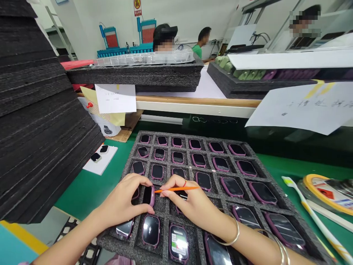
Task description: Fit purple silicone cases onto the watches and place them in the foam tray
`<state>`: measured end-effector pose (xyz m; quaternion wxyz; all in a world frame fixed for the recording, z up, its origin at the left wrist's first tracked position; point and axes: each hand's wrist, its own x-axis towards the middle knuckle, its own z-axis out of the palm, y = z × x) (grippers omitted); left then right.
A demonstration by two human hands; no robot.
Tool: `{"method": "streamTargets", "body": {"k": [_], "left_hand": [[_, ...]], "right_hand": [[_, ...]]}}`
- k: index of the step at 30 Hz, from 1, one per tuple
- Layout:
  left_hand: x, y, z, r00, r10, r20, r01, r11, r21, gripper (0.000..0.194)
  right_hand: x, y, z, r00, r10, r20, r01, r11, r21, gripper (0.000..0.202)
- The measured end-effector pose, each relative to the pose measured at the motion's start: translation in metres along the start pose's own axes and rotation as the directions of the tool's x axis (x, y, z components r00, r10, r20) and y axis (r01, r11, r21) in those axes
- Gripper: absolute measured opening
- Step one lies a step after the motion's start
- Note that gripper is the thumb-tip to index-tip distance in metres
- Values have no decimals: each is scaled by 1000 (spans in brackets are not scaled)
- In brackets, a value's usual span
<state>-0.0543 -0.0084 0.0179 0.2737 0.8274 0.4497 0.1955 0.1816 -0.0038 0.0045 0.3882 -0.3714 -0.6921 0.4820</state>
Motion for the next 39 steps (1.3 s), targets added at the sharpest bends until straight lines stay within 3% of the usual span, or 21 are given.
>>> {"method": "streamTargets", "body": {"k": [4,9,13,15,19,21,26,31,39], "left_hand": [[7,7,-10,997,-23,78,22,1000,16,51],[22,33,-21,966,136,220,-155,986,69,54],[41,50,3,903,349,252,-379,922,82,35],[52,52,22,850,451,272,-495,860,122,39],[65,47,42,808,521,275,-577,795,187,45],[63,43,39,806,528,268,-585,780,222,44],[44,33,25,851,493,180,-523,824,217,34],[37,26,28,848,522,86,-529,836,141,19],[39,29,30,873,474,117,-486,866,117,24]], "right_hand": [[1,-19,-18,999,-3,-37,3,1000,-1,8],[-12,-44,-54,969,13,-245,-5,999,33,15],[-26,-28,-62,954,152,-258,-127,986,112,37],[-31,-13,-60,939,214,-268,-174,971,165,43],[-36,2,-57,931,248,-269,-202,961,187,46],[-39,3,-56,932,247,-266,-203,962,183,46],[-44,1,-48,952,201,-233,-173,975,136,39],[-45,1,-44,976,145,-162,-136,989,62,22],[-45,2,-46,986,101,-131,-103,995,-6,14]]}}
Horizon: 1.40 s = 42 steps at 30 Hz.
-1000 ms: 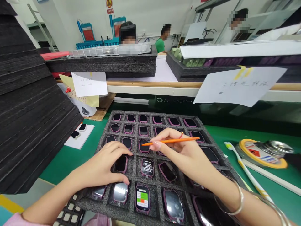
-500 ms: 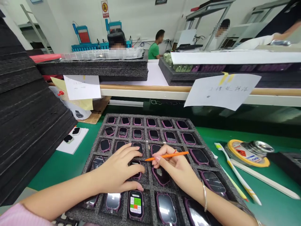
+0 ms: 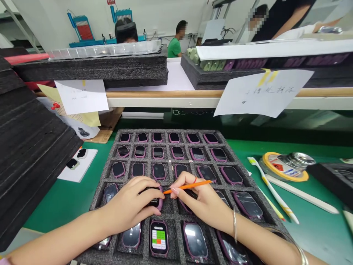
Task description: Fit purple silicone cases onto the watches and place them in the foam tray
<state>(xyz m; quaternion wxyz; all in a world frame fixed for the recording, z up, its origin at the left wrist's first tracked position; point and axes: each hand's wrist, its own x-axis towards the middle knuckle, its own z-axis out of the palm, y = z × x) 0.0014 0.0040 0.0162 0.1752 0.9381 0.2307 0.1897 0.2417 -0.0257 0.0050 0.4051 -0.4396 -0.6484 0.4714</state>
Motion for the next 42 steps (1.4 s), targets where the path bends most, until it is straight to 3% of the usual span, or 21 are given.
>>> {"method": "streamTargets", "body": {"k": [7,17,19,23,26,30,35,42], "left_hand": [[1,-3,-1,993,-115,25,117,988,-100,41],[6,-1,-10,988,-142,54,146,987,-64,48],[6,8,-14,998,-68,6,68,998,5,42],[-1,41,-15,988,144,-64,-137,985,100,8],[-10,62,-7,991,129,-14,-125,978,168,21],[-22,70,2,999,45,14,-47,970,237,30],[-39,69,6,996,-14,-93,34,976,214,17],[-52,72,21,961,-48,-272,85,988,126,15]], "right_hand": [[1,2,0,1000,-11,0,11,1000,4,14],[3,2,4,1000,7,-3,-6,999,42,24],[3,1,4,1000,1,-2,-1,999,42,27],[2,-3,4,1000,9,1,-9,999,43,28],[2,-4,3,1000,21,13,-21,998,56,29],[3,-3,0,999,41,15,-42,996,77,32],[-9,-9,4,997,71,-11,-69,989,131,38],[-34,-20,27,986,45,159,-60,994,92,38]]}}
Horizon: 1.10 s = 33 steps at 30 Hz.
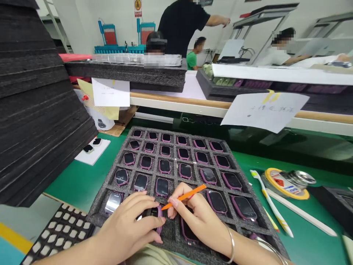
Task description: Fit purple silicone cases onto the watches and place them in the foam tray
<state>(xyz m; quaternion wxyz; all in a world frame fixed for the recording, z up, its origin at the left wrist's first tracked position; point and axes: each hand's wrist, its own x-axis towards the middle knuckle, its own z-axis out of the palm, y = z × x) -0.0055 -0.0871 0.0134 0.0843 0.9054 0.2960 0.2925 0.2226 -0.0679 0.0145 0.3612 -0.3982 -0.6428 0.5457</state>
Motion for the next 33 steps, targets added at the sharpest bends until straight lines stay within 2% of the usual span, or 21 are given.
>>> {"method": "streamTargets", "body": {"k": [6,11,16,18,20,22,25,27,30,33], "left_hand": [[-4,1,4,982,-176,70,181,982,-62,42],[-4,2,4,973,-200,111,211,973,-97,42],[-3,2,-3,973,-224,51,226,973,-44,50],[-4,2,-7,960,-276,54,274,961,38,42],[-5,0,-11,947,-301,112,290,951,102,28],[-7,-3,-16,940,-289,182,270,955,124,17],[-11,-9,-26,939,-254,231,231,965,123,14],[-17,-14,-32,946,-228,230,203,971,125,15],[-27,-23,-37,962,-180,204,163,982,95,23],[-35,-28,-34,979,-155,129,151,988,39,25]], "right_hand": [[0,2,1,997,-49,61,55,994,-93,34],[0,0,0,995,-89,53,96,983,-155,35],[0,1,0,994,-85,64,94,983,-159,35],[0,4,0,996,-75,57,83,984,-159,35],[0,6,0,996,-61,67,71,985,-157,36],[1,6,-1,997,-35,76,44,991,-126,37],[4,2,-2,998,34,56,-34,999,-1,41],[7,-3,-2,997,71,10,-72,994,80,45],[14,-14,4,996,70,-52,-66,994,87,44],[24,-20,20,999,36,-7,-36,997,65,41]]}}
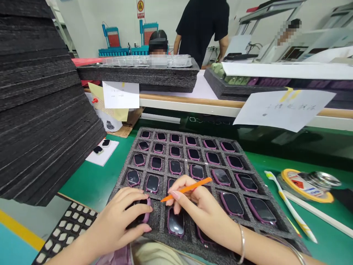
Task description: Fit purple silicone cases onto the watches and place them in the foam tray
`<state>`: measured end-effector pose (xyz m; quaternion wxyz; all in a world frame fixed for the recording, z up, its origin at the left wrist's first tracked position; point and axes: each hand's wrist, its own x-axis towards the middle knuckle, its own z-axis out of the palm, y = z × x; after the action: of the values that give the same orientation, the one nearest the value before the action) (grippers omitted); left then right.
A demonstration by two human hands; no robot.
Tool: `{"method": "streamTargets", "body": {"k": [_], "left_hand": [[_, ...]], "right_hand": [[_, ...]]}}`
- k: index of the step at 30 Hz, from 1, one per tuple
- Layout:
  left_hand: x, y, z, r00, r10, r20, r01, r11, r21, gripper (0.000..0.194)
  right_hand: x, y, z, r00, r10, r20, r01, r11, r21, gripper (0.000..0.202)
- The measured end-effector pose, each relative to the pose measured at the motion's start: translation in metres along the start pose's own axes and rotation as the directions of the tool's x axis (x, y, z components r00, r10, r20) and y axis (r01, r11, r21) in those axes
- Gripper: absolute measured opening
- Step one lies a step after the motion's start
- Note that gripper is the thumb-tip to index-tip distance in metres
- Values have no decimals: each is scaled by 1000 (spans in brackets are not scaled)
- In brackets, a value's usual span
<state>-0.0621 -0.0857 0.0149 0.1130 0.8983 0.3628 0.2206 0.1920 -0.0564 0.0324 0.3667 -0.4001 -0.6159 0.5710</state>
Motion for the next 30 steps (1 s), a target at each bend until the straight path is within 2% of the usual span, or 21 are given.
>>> {"method": "streamTargets", "body": {"k": [4,8,16,24,30], "left_hand": [[-2,-2,10,991,9,-134,-12,1000,-24,21],[-2,1,13,987,-14,-160,6,999,-48,23],[-6,3,14,970,-226,-92,210,965,-156,50],[-4,3,11,957,-288,-25,280,943,-178,52],[-4,4,10,966,-254,-43,243,954,-177,53]], "right_hand": [[14,10,24,999,-24,43,20,996,85,41],[18,23,35,998,-15,63,9,996,88,39],[13,22,34,991,-95,92,99,994,-35,35],[14,27,32,984,-143,101,151,986,-74,28],[13,28,32,980,-171,103,182,977,-112,26]]}}
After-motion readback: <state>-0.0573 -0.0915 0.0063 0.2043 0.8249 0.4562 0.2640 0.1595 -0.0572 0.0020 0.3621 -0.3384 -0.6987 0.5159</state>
